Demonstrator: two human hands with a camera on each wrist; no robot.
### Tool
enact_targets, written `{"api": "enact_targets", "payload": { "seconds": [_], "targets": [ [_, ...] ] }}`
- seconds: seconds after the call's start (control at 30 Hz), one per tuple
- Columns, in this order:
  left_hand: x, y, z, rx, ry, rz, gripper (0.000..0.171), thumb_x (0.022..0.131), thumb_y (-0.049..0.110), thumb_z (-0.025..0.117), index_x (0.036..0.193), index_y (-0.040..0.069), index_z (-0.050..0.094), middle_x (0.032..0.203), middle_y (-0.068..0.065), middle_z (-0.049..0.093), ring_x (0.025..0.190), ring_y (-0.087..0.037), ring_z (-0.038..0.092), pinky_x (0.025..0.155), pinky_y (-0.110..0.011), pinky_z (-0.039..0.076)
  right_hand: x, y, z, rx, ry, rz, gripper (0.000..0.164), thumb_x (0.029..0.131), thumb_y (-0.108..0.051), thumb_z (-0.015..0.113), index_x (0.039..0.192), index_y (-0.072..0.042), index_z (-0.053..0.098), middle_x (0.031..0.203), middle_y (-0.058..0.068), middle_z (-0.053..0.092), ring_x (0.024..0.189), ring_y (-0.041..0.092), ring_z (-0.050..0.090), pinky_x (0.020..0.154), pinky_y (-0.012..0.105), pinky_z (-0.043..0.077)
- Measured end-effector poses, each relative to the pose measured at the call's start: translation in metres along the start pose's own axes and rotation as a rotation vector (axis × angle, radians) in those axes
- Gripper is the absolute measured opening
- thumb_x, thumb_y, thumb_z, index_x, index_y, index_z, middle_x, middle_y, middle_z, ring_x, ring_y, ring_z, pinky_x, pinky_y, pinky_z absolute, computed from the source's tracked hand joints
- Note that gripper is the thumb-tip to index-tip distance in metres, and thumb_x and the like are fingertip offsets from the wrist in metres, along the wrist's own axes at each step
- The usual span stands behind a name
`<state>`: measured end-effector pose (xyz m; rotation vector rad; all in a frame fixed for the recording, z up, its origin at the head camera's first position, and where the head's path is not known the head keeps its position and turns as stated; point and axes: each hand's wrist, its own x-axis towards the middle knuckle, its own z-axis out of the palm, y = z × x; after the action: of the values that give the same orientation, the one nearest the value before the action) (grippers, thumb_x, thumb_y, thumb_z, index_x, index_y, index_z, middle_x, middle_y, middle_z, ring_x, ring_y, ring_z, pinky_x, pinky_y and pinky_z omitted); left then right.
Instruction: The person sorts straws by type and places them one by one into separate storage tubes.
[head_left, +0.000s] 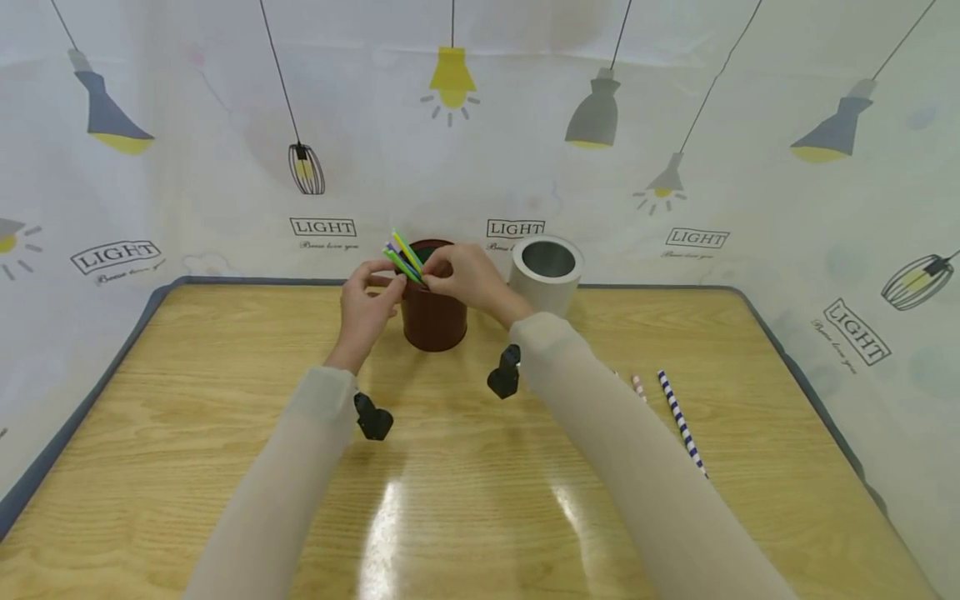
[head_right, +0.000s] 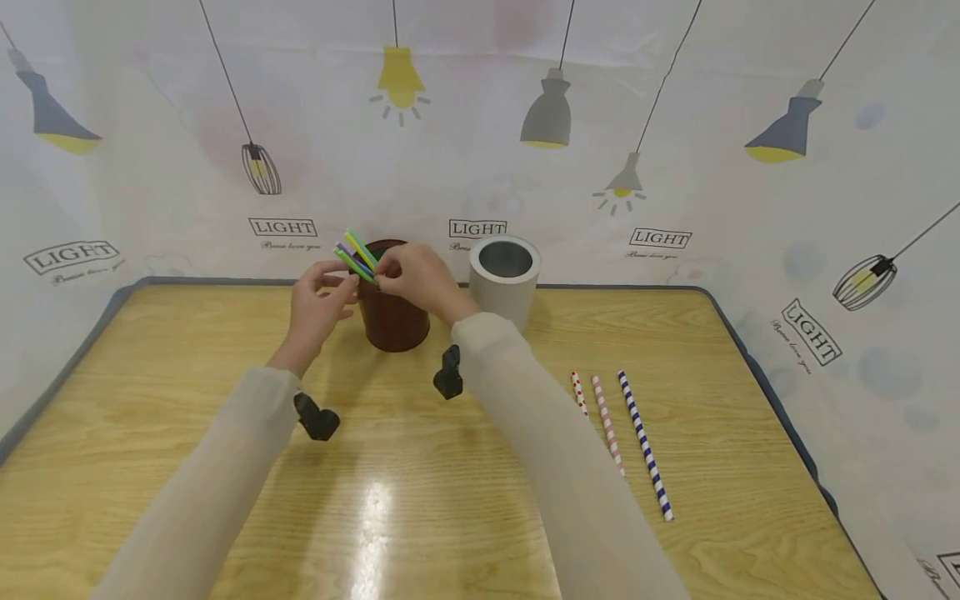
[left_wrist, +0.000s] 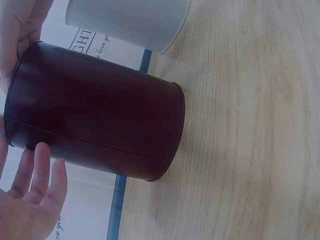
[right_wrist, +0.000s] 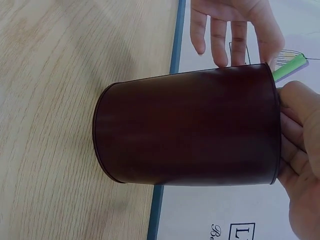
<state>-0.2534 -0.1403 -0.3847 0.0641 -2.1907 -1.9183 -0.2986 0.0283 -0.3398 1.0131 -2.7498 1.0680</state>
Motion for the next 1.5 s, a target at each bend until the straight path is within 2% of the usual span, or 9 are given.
{"api": "enact_targets", "payload": {
  "seconds": [0.2, 0.4, 0.5, 0.67, 0.87, 1.0, 1.13, 1.23, 1.5],
  "targets": [
    [0.001, -0.001, -0.001, 0.033, -0.010, 0.004, 0.036, 0.087, 0.027, 0.063, 0.115, 0.007, 0.057, 0.094, -0.009, 0.054, 0.079, -0.032, 0.061, 0.059, -0.029, 0.054, -0.001, 0.000, -0.002, 0.043, 0.016, -0.006, 0.011, 0.084, -0.010, 0.066, 0.092, -0.003, 0.069, 0.085, 0.006, 0.068, 0.077, 0.013, 0.063, 0.068, 0.021, 0.050],
    [0.001, 0.004, -0.006, 0.059, -0.059, -0.023, 0.039, 0.087, 0.030, 0.063, 0.118, 0.008, 0.056, 0.097, -0.010, 0.055, 0.088, -0.037, 0.060, 0.066, -0.034, 0.055, -0.006, -0.003, -0.009, 0.043, 0.027, -0.024, 0.013, 0.084, -0.011, 0.066, 0.093, -0.002, 0.069, 0.087, 0.006, 0.067, 0.076, 0.013, 0.062, 0.068, 0.022, 0.050],
    [0.001, 0.006, -0.009, 0.067, -0.083, -0.028, 0.040, 0.087, 0.031, 0.063, 0.119, 0.008, 0.056, 0.099, -0.011, 0.056, 0.087, -0.033, 0.062, 0.070, -0.038, 0.055, -0.009, -0.004, -0.014, 0.047, 0.021, -0.022, 0.014, 0.085, -0.013, 0.065, 0.094, -0.003, 0.069, 0.087, 0.005, 0.067, 0.076, 0.013, 0.061, 0.068, 0.022, 0.049],
    [-0.001, 0.008, -0.015, 0.080, -0.112, -0.013, 0.038, 0.089, 0.028, 0.061, 0.121, 0.007, 0.058, 0.104, -0.017, 0.061, 0.081, -0.017, 0.064, 0.073, -0.038, 0.054, -0.019, -0.007, -0.029, 0.064, -0.005, -0.037, 0.017, 0.086, -0.015, 0.064, 0.097, -0.003, 0.068, 0.089, 0.005, 0.066, 0.077, 0.013, 0.061, 0.069, 0.023, 0.050],
    [-0.007, 0.012, -0.020, 0.116, -0.157, -0.003, 0.037, 0.089, 0.024, 0.061, 0.121, 0.005, 0.058, 0.108, -0.019, 0.062, 0.080, -0.011, 0.063, 0.073, -0.032, 0.054, -0.038, -0.005, -0.048, 0.015, -0.001, -0.058, 0.016, 0.085, -0.015, 0.066, 0.096, -0.004, 0.068, 0.085, 0.003, 0.066, 0.073, 0.012, 0.058, 0.066, 0.025, 0.048],
    [-0.012, 0.015, -0.018, 0.129, -0.160, -0.011, 0.037, 0.089, 0.023, 0.061, 0.122, 0.005, 0.056, 0.108, -0.018, 0.061, 0.080, -0.009, 0.062, 0.069, -0.025, 0.052, -0.053, -0.001, -0.057, -0.010, 0.008, -0.092, 0.013, 0.084, -0.013, 0.066, 0.093, -0.004, 0.069, 0.082, 0.003, 0.066, 0.070, 0.012, 0.059, 0.065, 0.026, 0.049],
    [-0.018, 0.016, -0.016, 0.137, -0.149, -0.032, 0.036, 0.088, 0.022, 0.062, 0.120, 0.004, 0.057, 0.106, -0.016, 0.061, 0.084, -0.015, 0.062, 0.067, -0.023, 0.052, -0.071, 0.006, -0.062, -0.018, -0.017, -0.102, 0.013, 0.084, -0.011, 0.066, 0.095, -0.004, 0.068, 0.081, 0.003, 0.067, 0.071, 0.012, 0.061, 0.066, 0.025, 0.050],
    [-0.024, 0.017, -0.014, 0.153, -0.160, -0.042, 0.037, 0.088, 0.023, 0.063, 0.119, 0.003, 0.058, 0.104, -0.016, 0.060, 0.087, -0.023, 0.063, 0.066, -0.024, 0.052, -0.086, 0.011, -0.065, -0.015, -0.039, -0.092, 0.016, 0.083, -0.010, 0.067, 0.097, -0.002, 0.068, 0.081, 0.003, 0.067, 0.071, 0.013, 0.062, 0.066, 0.025, 0.051],
    [-0.041, 0.013, -0.005, 0.153, -0.217, -0.119, 0.036, 0.088, 0.021, 0.062, 0.118, 0.001, 0.058, 0.100, -0.015, 0.061, 0.084, -0.022, 0.062, 0.066, -0.026, 0.053, -0.121, 0.022, -0.073, 0.020, -0.051, -0.033, 0.016, 0.081, -0.006, 0.067, 0.095, 0.003, 0.067, 0.078, 0.005, 0.065, 0.070, 0.015, 0.061, 0.065, 0.031, 0.052]
  ]
}}
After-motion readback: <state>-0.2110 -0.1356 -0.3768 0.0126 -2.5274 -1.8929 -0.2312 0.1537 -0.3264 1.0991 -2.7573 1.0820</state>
